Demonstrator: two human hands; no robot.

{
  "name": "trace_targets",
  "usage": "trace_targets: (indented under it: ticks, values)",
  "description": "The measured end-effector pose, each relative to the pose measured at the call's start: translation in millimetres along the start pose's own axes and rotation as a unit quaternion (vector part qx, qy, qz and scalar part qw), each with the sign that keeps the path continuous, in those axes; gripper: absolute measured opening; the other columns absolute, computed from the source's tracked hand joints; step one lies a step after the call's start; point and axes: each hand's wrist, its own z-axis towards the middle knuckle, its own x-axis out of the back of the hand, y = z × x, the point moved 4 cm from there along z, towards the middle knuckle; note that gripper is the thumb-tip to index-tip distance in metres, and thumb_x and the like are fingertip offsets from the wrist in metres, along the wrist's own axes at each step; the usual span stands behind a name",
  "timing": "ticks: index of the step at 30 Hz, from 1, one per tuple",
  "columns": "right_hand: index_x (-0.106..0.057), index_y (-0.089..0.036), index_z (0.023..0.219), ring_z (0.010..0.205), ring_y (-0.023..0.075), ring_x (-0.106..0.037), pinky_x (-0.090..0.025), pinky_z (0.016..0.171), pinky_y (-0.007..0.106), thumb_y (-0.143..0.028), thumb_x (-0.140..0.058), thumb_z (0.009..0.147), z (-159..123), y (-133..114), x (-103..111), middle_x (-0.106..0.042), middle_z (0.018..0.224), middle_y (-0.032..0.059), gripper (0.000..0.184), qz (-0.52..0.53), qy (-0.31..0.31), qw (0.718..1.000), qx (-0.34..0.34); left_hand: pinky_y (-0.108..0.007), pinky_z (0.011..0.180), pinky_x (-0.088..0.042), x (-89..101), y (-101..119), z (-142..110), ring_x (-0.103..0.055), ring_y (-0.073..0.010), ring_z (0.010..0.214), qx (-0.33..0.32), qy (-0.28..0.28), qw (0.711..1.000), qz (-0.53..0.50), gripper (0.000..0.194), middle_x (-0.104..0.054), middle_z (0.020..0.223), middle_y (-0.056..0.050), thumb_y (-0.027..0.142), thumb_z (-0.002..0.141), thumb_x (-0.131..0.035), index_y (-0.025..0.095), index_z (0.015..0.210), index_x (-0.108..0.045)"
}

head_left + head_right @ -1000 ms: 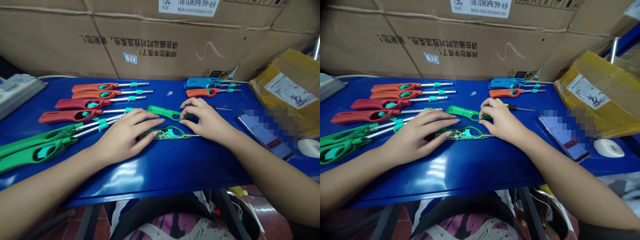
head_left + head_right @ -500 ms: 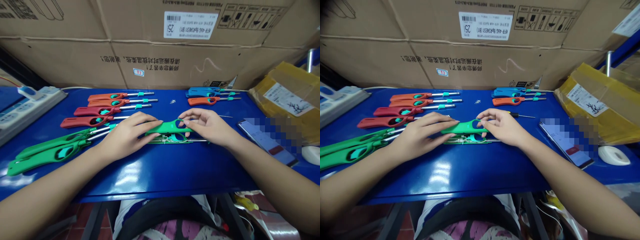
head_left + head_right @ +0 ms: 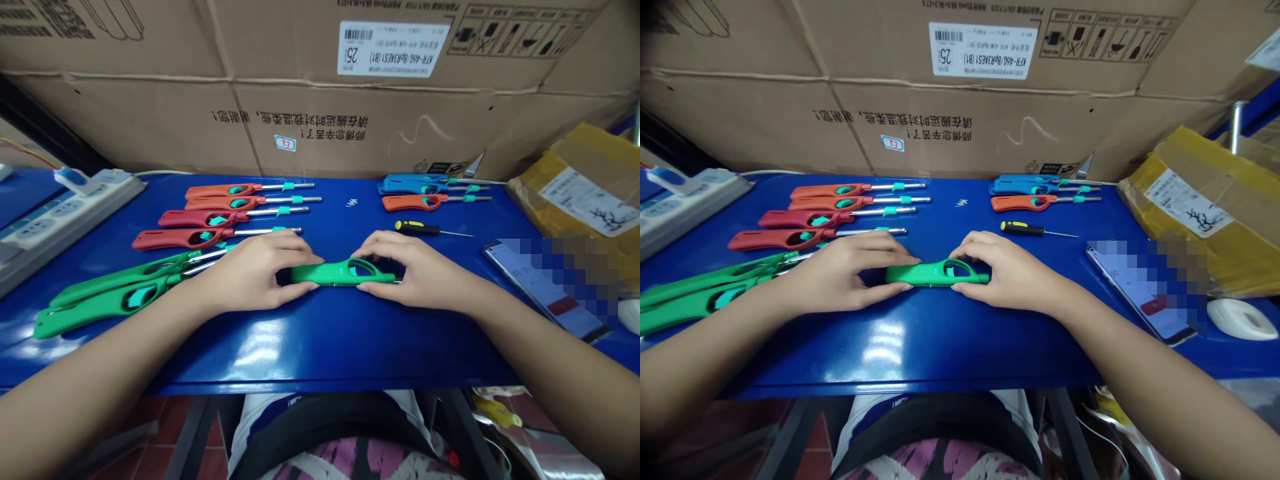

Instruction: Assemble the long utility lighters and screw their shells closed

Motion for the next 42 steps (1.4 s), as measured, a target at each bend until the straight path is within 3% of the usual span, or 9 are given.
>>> trace_targets:
  ticks: [7, 14, 42]
  values:
    - [-0.068, -0.019, 0.114, 0.101, 0.0215, -0.062, -0.050, 0.089, 0.036, -0.025, -0.072, 0.086, -2, 5, -5, -0.066, 0.110, 0.0078, 0.030, -0.012, -0.020, 1.000, -0.014, -0.037, 0.093, -0.055, -5.3, -1, 0, -0.067, -0.0231, 0.102, 0.015, -0.026, 0.999, 0.020, 0.030, -0.072, 0.110, -0.008, 0.029, 0.093, -0.064, 0.017, 0.120, -0.071]
    - [-0.069, -0.021, 0.116, 0.084, 0.0179, -0.060, -0.051, 0.075, 0.033, -0.029, -0.071, 0.086, -3, 7, -5, -0.065, 0.107, 0.0063, 0.031, -0.005, -0.022, 0.999, -0.041, -0.037, 0.093, -0.055, -6.7, -1, -1, -0.068, -0.0228, 0.102, 0.023, -0.022, 0.999, 0.030, 0.030, -0.073, 0.110, -0.007, 0.033, 0.094, -0.064, 0.019, 0.119, -0.071]
    - [-0.069, -0.023, 0.111, 0.084, 0.0184, -0.060, -0.049, 0.073, 0.032, -0.027, -0.074, 0.083, -6, 5, -3, -0.066, 0.105, 0.0048, 0.028, -0.034, -0.030, 0.996, -0.072, -0.036, 0.092, -0.056, -8.5, 3, -1, -0.068, -0.0218, 0.101, 0.035, -0.013, 0.999, 0.008, 0.030, -0.072, 0.112, -0.008, 0.035, 0.095, -0.063, 0.020, 0.120, -0.072]
